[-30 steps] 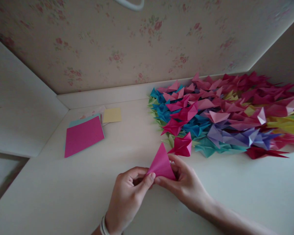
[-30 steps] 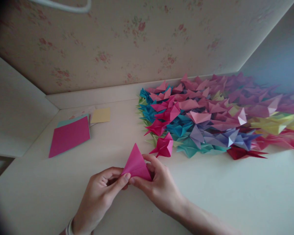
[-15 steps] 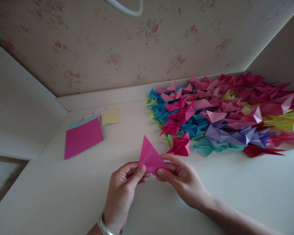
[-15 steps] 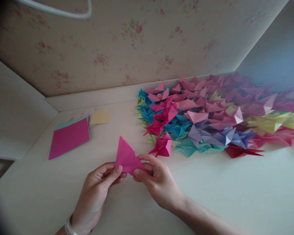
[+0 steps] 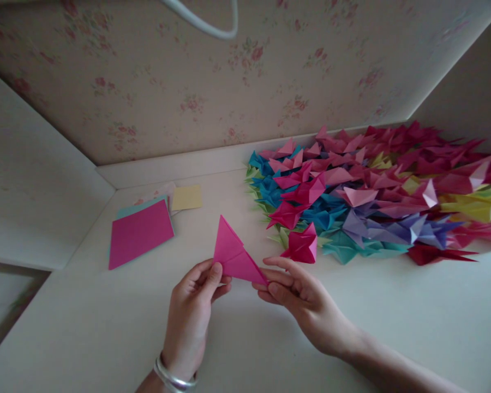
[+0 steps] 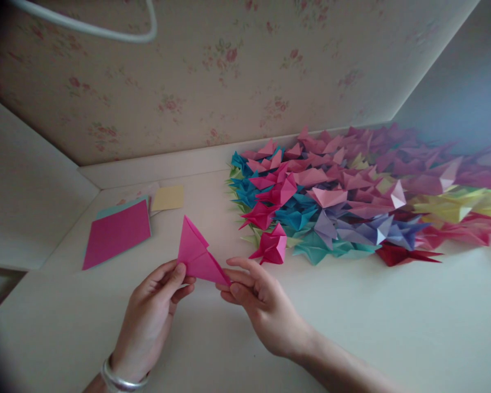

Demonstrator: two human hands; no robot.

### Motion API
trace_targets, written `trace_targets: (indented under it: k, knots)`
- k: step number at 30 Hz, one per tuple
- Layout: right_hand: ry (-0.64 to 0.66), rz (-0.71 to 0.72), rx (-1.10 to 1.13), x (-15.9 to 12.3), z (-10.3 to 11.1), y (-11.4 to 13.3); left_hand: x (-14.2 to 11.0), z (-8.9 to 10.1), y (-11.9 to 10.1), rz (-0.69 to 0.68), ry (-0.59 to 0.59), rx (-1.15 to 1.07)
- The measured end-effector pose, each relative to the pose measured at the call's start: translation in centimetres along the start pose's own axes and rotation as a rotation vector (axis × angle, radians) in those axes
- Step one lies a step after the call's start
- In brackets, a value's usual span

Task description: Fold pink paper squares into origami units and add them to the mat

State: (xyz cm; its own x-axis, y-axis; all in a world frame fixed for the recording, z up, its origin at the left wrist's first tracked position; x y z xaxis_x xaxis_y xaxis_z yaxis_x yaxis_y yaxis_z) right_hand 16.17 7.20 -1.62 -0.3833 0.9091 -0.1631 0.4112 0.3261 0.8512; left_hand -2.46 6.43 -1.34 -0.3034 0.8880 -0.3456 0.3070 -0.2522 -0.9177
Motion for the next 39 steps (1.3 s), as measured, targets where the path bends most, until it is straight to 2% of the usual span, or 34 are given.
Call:
trace_targets:
  k: [5, 9, 13, 18, 21, 28, 39]
  knots:
    - [0.004, 0.009, 0.022, -0.1, 0.8, 0.4, 0.2, -0.5, 0.1, 0.084, 0.084, -0.032]
    - [0.054, 0.036, 0.107, -0.1, 0.8, 0.6, -0.2, -1.5, 0.2, 0.197, 0.177, -0.099]
    - [0.104, 0.056, 0.213, 0.0, 0.6, 0.7, -0.8, -2.0, 0.1, 0.246, 0.245, -0.096]
    - [0.116, 0.073, 0.195, 0.1, 0.5, 0.9, -1.6, -2.4, 0.5, 0.296, 0.472, -0.045]
    - [0.142, 0.06, 0.173, 0.0, 0.4, 1.1, -2.1, -2.6, 0.8, 0.326, 0.55, -0.009]
    - [0.148, -0.021, 0.102, -0.2, 0.1, 0.9, -2.1, -2.9, 1.2, 0.352, 0.6, 0.036]
    - [0.127, 0.015, 0.068, -0.2, 0.4, 0.8, -2.0, -2.5, 1.3, 0.326, 0.566, -0.036]
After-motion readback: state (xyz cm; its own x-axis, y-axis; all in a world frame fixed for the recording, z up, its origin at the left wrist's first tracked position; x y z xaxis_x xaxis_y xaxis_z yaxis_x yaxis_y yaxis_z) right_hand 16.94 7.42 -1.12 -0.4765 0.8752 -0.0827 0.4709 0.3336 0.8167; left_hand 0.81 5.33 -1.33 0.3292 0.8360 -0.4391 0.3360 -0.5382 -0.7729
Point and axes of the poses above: each hand's wrist, its own x-axis towards the middle knuckle, its own z-axis out of the back of the hand, y = z × x, the point moved 4 cm from there along x, towards the middle knuckle, and after that the axes turned 1 degree about z, right-handed, at the moved point
